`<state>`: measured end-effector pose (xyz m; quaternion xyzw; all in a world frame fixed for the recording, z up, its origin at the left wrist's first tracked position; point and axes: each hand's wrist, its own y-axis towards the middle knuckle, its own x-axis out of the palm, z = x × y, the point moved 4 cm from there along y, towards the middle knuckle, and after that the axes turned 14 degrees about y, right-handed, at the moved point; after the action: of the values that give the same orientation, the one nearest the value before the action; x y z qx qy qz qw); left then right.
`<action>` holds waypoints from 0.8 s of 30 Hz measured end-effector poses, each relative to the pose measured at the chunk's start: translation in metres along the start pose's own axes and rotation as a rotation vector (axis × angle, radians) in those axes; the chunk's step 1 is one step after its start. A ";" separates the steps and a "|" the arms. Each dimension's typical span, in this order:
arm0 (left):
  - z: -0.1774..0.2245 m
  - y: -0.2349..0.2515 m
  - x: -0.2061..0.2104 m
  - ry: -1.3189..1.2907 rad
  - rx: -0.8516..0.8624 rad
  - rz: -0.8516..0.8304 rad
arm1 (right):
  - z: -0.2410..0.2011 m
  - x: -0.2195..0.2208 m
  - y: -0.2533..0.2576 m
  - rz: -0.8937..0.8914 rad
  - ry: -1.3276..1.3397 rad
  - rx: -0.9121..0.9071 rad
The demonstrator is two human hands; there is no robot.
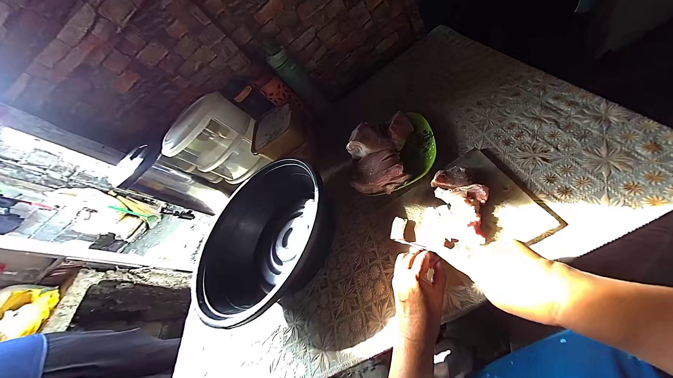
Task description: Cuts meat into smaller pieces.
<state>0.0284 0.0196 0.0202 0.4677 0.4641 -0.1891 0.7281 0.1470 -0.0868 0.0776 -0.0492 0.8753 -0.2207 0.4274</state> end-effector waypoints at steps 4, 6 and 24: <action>0.003 -0.005 0.001 0.020 -0.030 0.045 | 0.000 0.004 -0.001 0.032 0.003 -0.033; 0.001 -0.005 -0.002 0.065 -0.055 0.079 | 0.002 0.002 -0.015 -0.015 0.019 0.010; 0.020 0.030 0.001 -0.101 -0.188 -0.347 | 0.080 0.000 -0.047 0.777 0.358 -0.325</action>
<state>0.0597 0.0175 0.0368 0.3006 0.5163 -0.2908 0.7473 0.2037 -0.1564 0.0554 0.2551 0.9123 0.0910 0.3073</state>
